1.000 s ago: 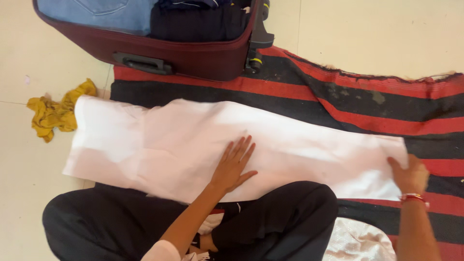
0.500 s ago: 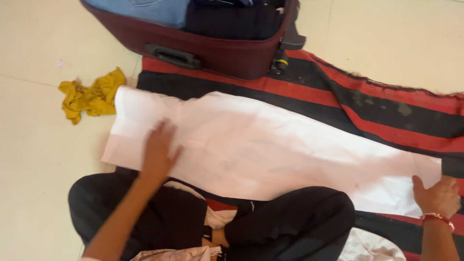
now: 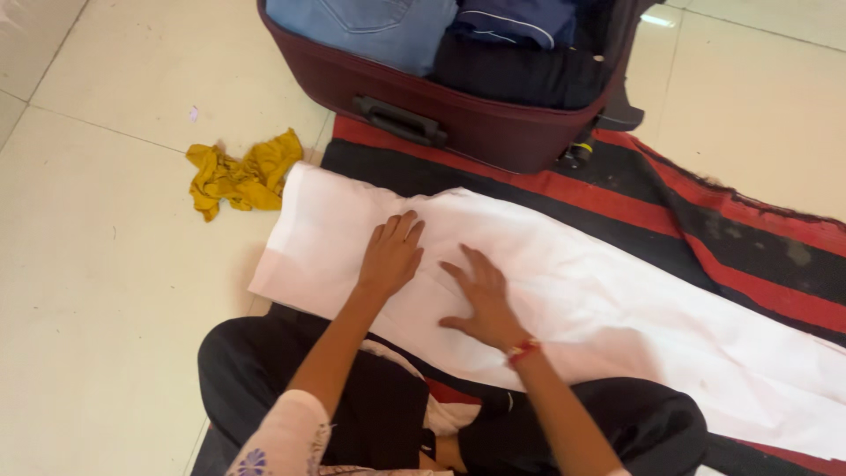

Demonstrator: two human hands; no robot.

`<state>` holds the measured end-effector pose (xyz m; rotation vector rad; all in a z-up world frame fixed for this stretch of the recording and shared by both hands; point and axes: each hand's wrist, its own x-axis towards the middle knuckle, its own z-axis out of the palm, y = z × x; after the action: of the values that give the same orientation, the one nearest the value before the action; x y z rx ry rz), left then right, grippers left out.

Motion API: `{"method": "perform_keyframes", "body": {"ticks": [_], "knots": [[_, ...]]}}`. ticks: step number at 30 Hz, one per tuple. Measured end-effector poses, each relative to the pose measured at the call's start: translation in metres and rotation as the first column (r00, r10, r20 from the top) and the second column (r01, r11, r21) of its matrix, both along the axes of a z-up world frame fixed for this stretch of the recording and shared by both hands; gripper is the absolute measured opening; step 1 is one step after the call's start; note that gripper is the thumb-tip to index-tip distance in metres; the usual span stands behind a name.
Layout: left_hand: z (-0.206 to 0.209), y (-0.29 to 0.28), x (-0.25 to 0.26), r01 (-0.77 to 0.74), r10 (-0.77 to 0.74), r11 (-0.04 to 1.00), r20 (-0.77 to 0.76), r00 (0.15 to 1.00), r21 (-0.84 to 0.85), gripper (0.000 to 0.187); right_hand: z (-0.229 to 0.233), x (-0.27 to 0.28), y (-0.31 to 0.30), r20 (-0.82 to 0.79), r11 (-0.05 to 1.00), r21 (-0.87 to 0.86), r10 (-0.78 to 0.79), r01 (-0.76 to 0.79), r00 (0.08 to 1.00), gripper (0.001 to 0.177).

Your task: The person folds a white garment on a striped mat by smoothing the fabric, folding in the sides and sleeves, and then doubling the length to create a flat rectangle.

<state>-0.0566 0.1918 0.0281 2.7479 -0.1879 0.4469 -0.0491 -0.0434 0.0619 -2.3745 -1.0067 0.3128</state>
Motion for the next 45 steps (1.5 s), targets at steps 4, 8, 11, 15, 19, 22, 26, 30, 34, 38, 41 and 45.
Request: {"method": "perform_keyframes", "body": {"ticks": [4, 8, 11, 15, 19, 22, 26, 30, 34, 38, 41, 45], "knots": [[-0.019, 0.010, 0.005, -0.018, 0.018, 1.000, 0.035, 0.999, 0.024, 0.054, 0.001, -0.002, 0.045, -0.077, 0.966, -0.254, -0.065, 0.043, 0.995, 0.133], [-0.022, 0.026, 0.006, 0.005, -0.005, 1.000, 0.032, 0.999, 0.003, 0.055, -0.018, 0.002, 0.047, -0.114, 0.950, -0.310, -0.066, 0.028, 0.991, 0.142], [-0.015, 0.038, -0.006, -0.007, 0.006, 1.000, 0.062, 0.998, 0.006, 0.061, -0.023, 0.000, 0.045, -0.116, 0.948, -0.319, -0.064, 0.024, 0.991, 0.143], [-0.001, 0.049, -0.032, -0.159, 0.160, 0.986, 0.014, 0.987, -0.052, 0.072, -0.007, -0.001, 0.050, -0.118, 0.948, -0.318, -0.061, 0.021, 0.991, 0.142], [0.006, 0.083, -0.057, -0.372, 0.372, 0.925, -0.405, 0.835, 0.083, 0.070, 0.016, -0.020, 0.066, -0.059, 0.917, -0.399, -0.058, 0.030, 0.997, 0.136], [0.007, 0.114, -0.084, -0.394, 0.458, 0.885, -0.622, 0.635, 0.249, 0.073, 0.020, -0.043, 0.081, -0.040, 0.938, -0.341, 0.046, -0.057, 0.998, 0.125], [-0.003, 0.137, -0.106, -0.450, 0.593, 0.792, -0.698, 0.402, 0.413, 0.073, 0.016, -0.070, 0.086, -0.010, 0.966, -0.243, 0.087, -0.087, 0.996, 0.102], [-0.027, 0.163, -0.105, -0.611, 0.670, 0.698, -0.641, 0.374, 0.373, 0.050, 0.014, -0.087, 0.088, 0.096, 0.991, -0.130, 0.023, -0.011, 0.995, 0.077], [-0.031, 0.198, -0.111, -0.711, 0.693, 0.643, -0.611, 0.383, 0.284, 0.030, 0.011, -0.108, 0.091, 0.210, 0.999, -0.054, 0.010, 0.001, 0.978, 0.057], [-0.024, 0.200, -0.103, -0.664, 0.661, 0.660, -0.692, 0.291, 0.351, 0.029, 0.016, -0.149, 0.099, 0.134, 0.989, 0.131, -0.089, 0.072, 0.987, 0.044], [-0.029, 0.195, -0.101, -0.715, 0.674, 0.628, -0.674, 0.303, 0.307, 0.031, 0.019, -0.184, 0.102, 0.125, 0.975, 0.200, -0.128, 0.101, 0.984, 0.038], [-0.027, 0.198, -0.092, -0.806, 0.685, 0.543, -0.681, 0.261, 0.237, 0.040, 0.020, -0.195, 0.099, 0.142, 0.947, 0.246, -0.248, 0.209, 0.958, 0.033]]}}
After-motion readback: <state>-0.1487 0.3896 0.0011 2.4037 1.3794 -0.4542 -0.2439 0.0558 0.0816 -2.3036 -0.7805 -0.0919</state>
